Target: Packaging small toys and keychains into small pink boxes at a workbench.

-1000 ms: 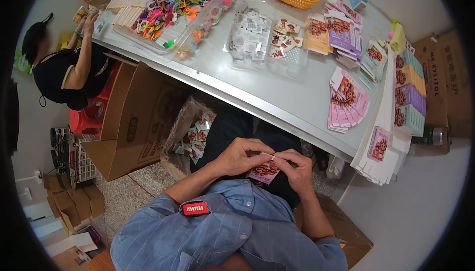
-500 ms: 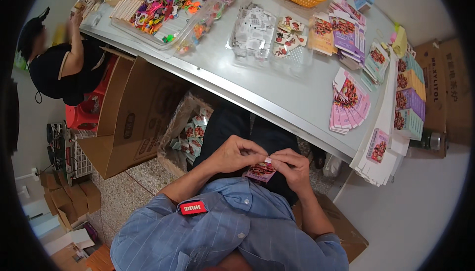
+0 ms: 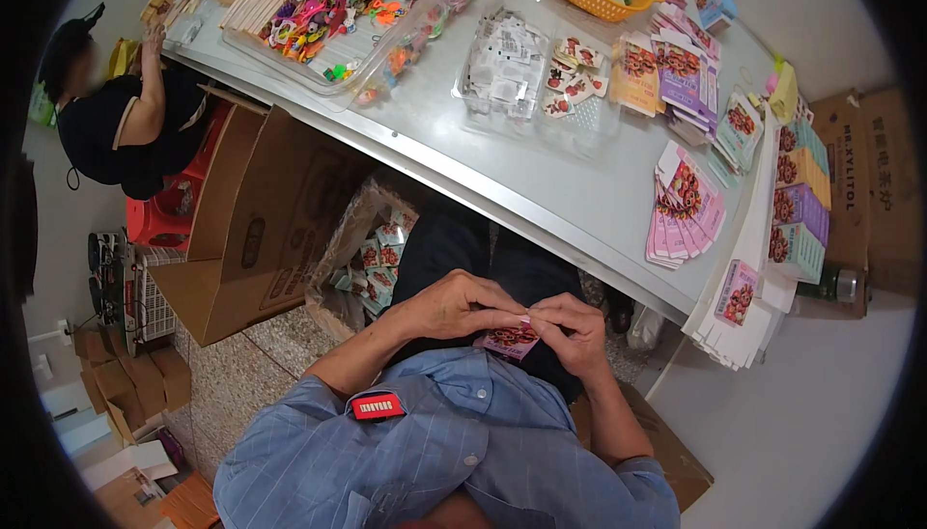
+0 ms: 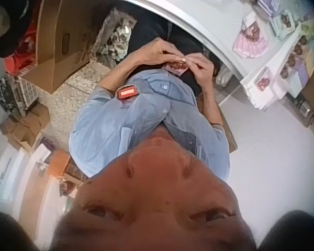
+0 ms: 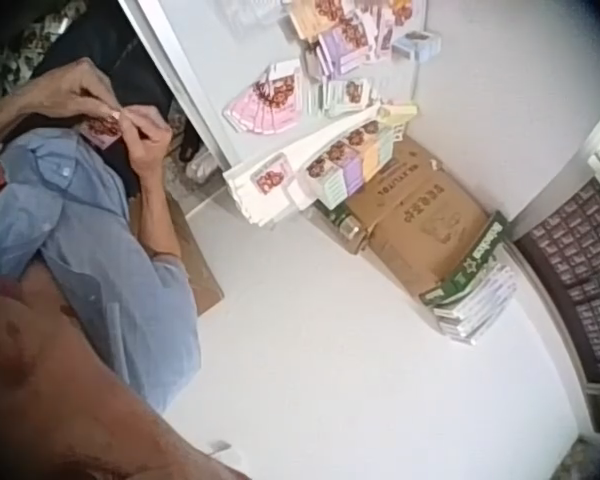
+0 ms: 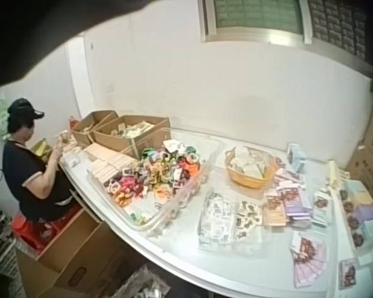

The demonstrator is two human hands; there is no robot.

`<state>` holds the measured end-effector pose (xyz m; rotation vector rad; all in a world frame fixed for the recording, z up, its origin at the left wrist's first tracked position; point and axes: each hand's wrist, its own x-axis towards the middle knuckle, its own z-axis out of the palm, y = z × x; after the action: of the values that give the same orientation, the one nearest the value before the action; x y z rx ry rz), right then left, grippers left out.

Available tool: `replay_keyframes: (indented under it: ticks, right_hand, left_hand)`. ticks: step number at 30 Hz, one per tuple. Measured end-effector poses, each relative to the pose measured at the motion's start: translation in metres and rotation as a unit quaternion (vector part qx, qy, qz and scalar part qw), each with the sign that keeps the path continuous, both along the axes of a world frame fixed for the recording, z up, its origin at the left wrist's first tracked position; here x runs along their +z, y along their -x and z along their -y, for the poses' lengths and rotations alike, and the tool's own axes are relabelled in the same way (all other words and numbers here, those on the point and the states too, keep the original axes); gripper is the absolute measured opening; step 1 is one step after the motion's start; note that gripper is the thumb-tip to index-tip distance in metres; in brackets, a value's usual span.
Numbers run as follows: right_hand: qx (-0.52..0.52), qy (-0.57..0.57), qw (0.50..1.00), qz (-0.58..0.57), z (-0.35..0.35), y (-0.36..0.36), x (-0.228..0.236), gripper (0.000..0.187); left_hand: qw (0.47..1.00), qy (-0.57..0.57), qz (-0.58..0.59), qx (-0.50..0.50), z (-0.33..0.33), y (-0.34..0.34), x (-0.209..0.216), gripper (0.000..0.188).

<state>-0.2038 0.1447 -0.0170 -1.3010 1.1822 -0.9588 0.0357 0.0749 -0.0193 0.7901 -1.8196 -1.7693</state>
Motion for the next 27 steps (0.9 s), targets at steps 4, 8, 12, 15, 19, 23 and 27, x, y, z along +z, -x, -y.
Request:
replay_keyframes:
  ticks: [4,8,12,15,19,23,27]
  right_hand:
    - [0.029,0.072,0.997,-0.021,-0.001,0.001,-0.002,0.017]
    - [0.023,0.094,0.992,-0.078,-0.008,-0.001,-0.006,0.019]
    - [0.028,0.027,0.997,-0.07,0.004,0.002,0.018,0.029]
    - [0.002,0.101,0.989,-0.105,0.022,0.007,0.04,0.033]
    - [-0.045,0.365,0.908,-0.202,0.043,-0.007,0.062,0.033]
    - [0.099,0.458,0.852,-0.233,0.051,-0.022,0.05,0.034]
    - [0.077,0.349,0.921,-0.153,0.057,0.0,0.061,0.04]
  left_hand:
    - [0.998,0.05,-0.019,0.033,-0.009,0.001,-0.002,0.018]
    - [0.995,0.061,-0.031,0.069,-0.023,0.005,-0.014,0.017]
    - [0.983,0.112,-0.056,0.132,-0.024,0.005,-0.002,0.018]
    - [0.957,0.215,-0.035,0.192,-0.01,0.009,0.035,0.032]
    - [0.911,-0.106,-0.144,0.371,-0.017,-0.001,0.024,0.06]
    - [0.912,-0.279,-0.194,0.232,-0.004,0.001,0.04,0.043]
    - [0.926,-0.238,-0.185,0.226,0.004,-0.003,0.036,0.04]
